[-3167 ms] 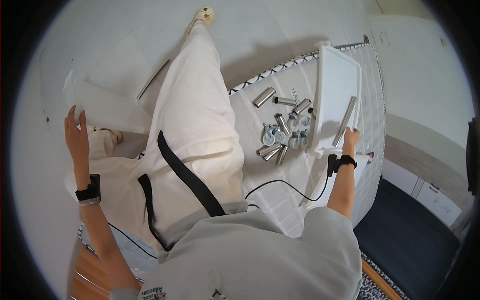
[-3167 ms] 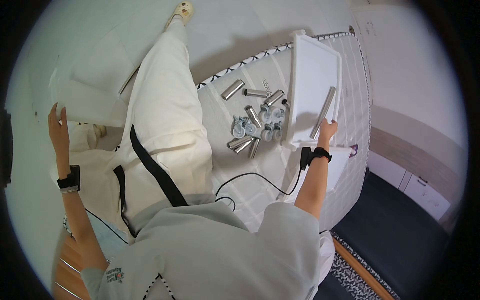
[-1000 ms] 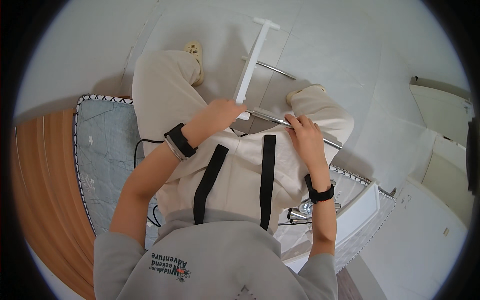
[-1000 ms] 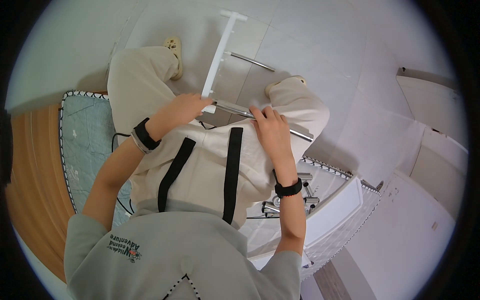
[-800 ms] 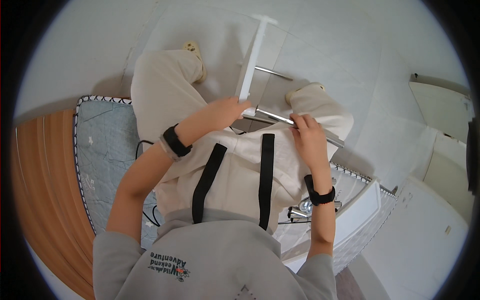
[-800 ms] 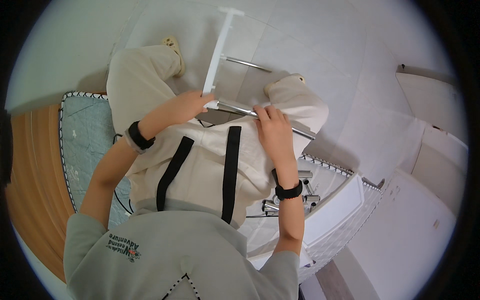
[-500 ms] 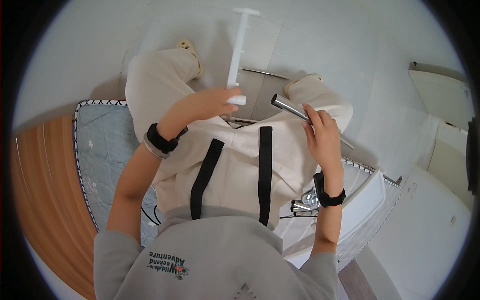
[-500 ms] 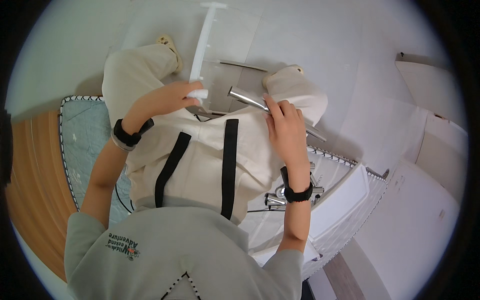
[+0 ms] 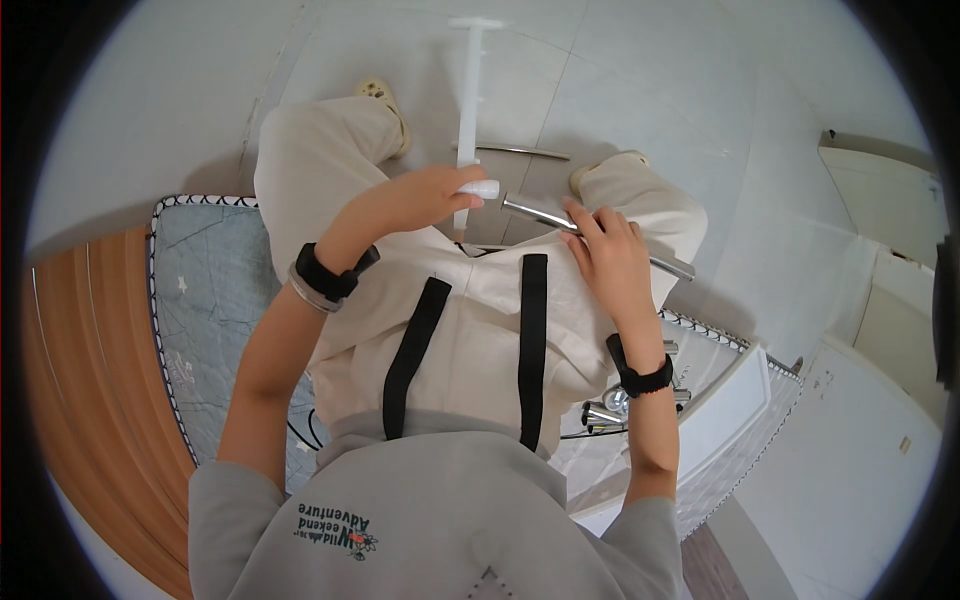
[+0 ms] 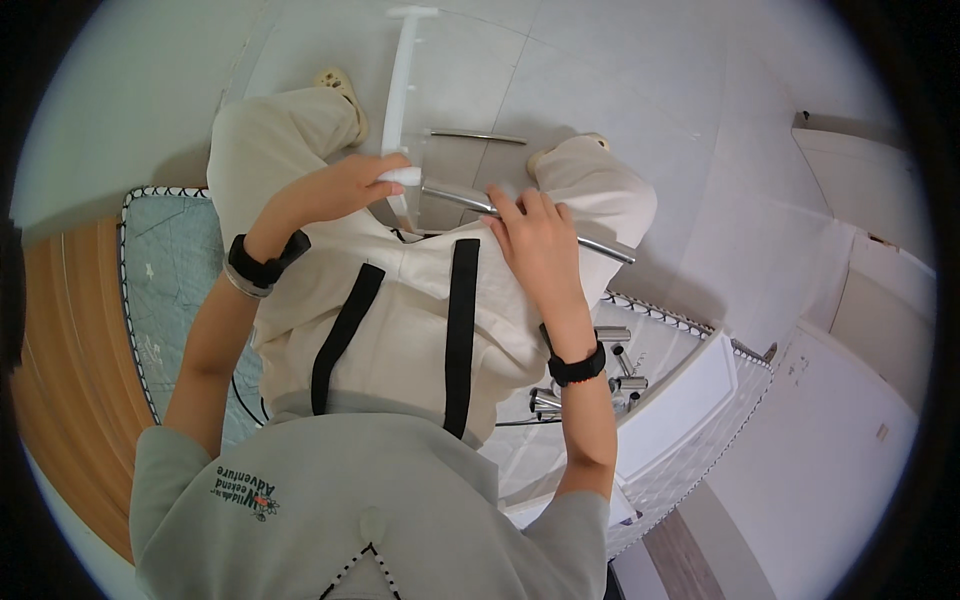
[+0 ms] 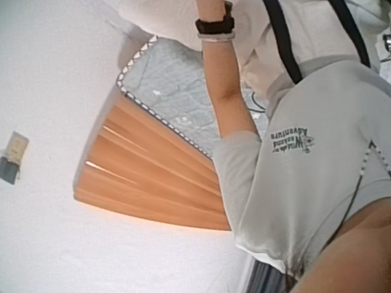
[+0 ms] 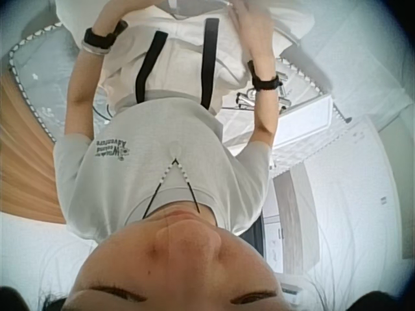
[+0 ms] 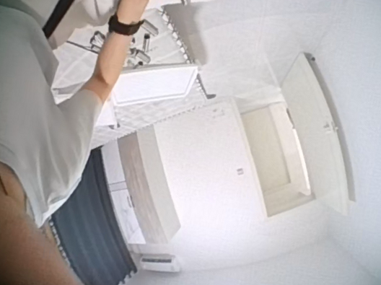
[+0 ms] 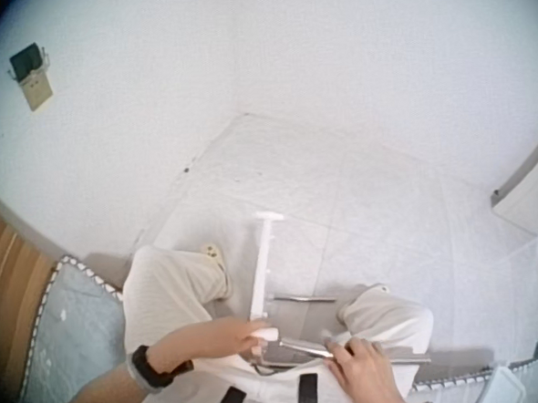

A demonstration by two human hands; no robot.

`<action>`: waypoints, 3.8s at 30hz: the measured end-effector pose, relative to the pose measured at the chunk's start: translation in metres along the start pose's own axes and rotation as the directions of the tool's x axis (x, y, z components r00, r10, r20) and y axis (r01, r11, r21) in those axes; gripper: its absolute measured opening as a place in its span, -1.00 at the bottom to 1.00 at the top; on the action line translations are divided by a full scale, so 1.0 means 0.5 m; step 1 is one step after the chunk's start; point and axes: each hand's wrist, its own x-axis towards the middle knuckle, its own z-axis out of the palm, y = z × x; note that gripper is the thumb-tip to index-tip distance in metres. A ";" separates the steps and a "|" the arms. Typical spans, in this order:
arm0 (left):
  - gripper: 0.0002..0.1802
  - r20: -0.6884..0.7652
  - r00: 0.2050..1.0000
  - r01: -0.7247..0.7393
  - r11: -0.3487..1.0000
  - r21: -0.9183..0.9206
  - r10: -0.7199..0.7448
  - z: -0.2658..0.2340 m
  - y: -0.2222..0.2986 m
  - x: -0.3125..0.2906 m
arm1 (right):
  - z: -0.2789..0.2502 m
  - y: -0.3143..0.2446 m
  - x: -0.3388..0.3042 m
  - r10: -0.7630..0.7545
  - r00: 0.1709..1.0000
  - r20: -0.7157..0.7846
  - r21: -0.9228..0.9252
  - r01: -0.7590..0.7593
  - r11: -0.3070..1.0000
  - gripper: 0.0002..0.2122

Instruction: The recorder is assembling a white plastic storage cart by connecting the shelves with metal support bars.

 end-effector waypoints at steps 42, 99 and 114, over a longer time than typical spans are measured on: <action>-0.35 -0.435 0.766 0.503 0.863 -0.049 -0.472 -0.082 -0.042 0.106 | 0.054 -0.004 0.222 -0.376 0.927 -0.003 -0.073 0.375 0.924 -0.71; -0.51 -0.599 0.734 0.399 0.917 -0.002 -0.321 -0.074 -0.059 0.137 | 0.118 -0.041 0.267 -0.313 0.948 -0.062 -0.173 0.298 0.939 -0.79; -0.54 -0.705 0.650 0.461 0.885 0.069 -0.284 -0.030 -0.024 0.143 | 0.118 -0.049 0.268 -0.089 0.989 0.122 -0.173 0.109 0.979 -0.86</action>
